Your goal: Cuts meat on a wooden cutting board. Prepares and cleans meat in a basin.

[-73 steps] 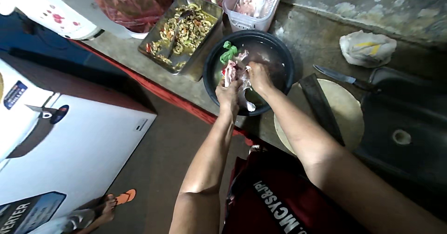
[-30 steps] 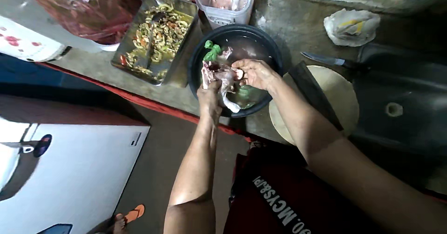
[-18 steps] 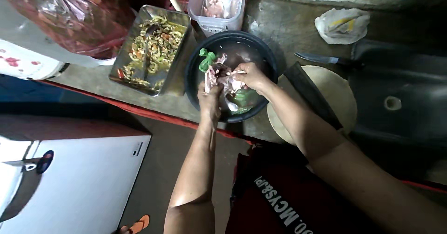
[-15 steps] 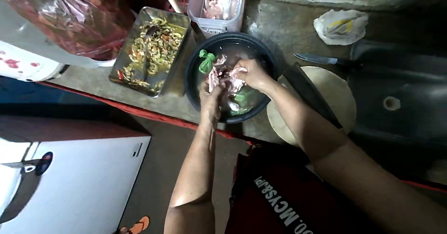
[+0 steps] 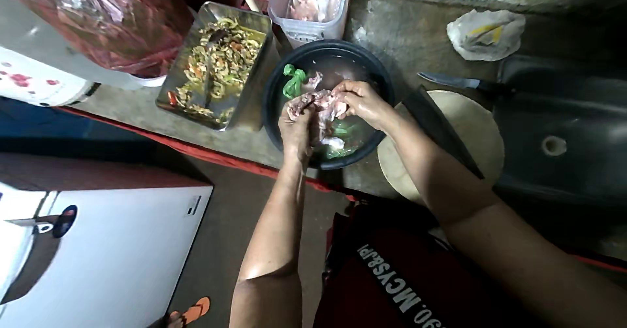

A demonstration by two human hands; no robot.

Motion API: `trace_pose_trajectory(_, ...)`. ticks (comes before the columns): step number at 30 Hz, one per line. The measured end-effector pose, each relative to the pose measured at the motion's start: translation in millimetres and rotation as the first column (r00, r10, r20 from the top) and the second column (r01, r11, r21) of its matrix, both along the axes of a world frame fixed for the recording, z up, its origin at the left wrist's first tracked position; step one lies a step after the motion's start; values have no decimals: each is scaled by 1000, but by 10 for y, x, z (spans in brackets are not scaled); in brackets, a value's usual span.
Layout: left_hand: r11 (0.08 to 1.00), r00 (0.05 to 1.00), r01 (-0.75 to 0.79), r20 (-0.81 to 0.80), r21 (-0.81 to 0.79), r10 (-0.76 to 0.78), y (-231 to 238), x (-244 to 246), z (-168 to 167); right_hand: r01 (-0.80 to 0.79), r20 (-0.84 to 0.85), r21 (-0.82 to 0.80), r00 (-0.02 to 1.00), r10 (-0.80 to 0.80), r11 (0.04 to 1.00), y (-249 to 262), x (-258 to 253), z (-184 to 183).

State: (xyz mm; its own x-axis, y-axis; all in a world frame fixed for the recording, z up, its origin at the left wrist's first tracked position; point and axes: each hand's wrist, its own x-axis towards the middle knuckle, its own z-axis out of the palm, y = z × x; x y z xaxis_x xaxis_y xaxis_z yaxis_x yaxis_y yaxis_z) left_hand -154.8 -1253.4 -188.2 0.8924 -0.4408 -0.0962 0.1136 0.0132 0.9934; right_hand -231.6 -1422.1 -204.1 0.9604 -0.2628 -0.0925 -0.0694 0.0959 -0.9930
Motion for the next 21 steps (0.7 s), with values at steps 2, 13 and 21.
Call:
trace_pose_trajectory(2, 1000, 999, 15, 48, -3, -15, -4, -3, -5, 28, -67, -29, 997, -30, 999, 63, 24, 31)
trace_pose_trajectory(13, 959, 977, 169, 92, 229, -194, -7, 52, 20, -172, -216, -690, 976, 27, 704, 212, 44, 197)
trace_pose_trajectory(21, 961, 979, 103, 143, 258, -143, -62, -75, 18, -215, -372, -715, 923, -101, 665, 306, 82, 164)
